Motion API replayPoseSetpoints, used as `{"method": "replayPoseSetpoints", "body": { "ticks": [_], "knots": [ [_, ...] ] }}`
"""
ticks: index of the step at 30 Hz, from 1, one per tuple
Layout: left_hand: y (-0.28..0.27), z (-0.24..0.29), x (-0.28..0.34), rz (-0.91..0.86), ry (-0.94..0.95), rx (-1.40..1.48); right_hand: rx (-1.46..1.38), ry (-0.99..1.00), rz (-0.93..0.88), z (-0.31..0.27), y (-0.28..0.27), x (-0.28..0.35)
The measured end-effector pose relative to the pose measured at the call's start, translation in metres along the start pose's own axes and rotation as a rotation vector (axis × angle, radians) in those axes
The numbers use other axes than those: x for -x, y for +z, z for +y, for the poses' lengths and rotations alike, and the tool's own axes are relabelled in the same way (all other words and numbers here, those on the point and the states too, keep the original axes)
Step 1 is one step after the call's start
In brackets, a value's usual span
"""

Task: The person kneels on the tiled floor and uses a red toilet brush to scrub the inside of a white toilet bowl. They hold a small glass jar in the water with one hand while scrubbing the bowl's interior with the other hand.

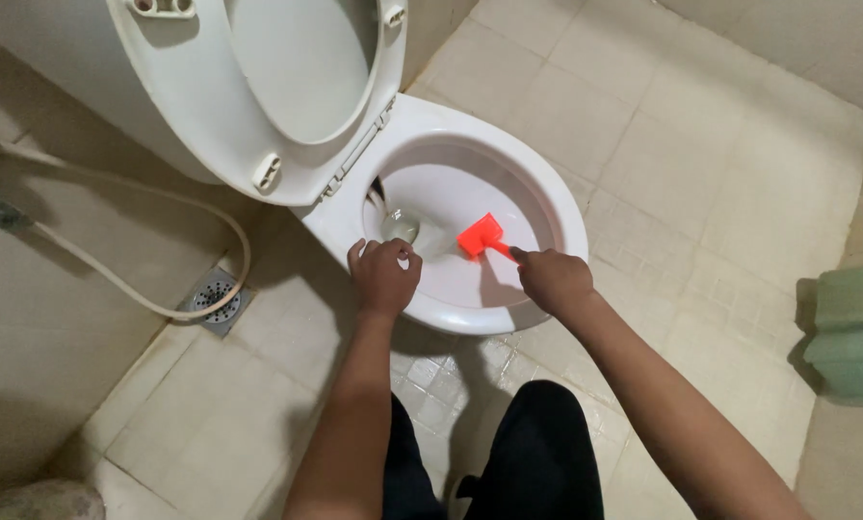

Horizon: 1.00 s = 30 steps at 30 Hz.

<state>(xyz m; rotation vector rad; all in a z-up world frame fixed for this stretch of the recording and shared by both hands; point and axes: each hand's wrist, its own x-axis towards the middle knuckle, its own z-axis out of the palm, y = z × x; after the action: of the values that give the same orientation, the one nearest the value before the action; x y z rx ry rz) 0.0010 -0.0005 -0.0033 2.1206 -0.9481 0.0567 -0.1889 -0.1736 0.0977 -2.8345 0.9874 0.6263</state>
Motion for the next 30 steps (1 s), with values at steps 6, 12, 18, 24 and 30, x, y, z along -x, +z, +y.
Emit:
{"method": "replayPoseSetpoints", "body": {
  "ticks": [6,12,18,24,30],
  "knots": [
    [0.002,-0.001,-0.002,0.016,0.004,-0.015,-0.086,-0.032,-0.019,-0.016,0.024,0.04],
    [0.003,-0.002,-0.006,-0.031,-0.007,-0.039,-0.065,0.081,-0.057,-0.006,-0.004,0.037],
    [0.005,-0.003,-0.003,-0.034,-0.016,-0.039,-0.112,0.028,0.03,-0.02,0.025,0.021],
    [0.001,-0.003,-0.002,-0.034,-0.001,-0.043,-0.105,-0.033,-0.012,-0.045,0.027,0.005],
    [0.001,-0.002,-0.005,-0.019,0.006,-0.051,-0.112,-0.013,-0.03,-0.043,0.032,-0.044]
  ]
}}
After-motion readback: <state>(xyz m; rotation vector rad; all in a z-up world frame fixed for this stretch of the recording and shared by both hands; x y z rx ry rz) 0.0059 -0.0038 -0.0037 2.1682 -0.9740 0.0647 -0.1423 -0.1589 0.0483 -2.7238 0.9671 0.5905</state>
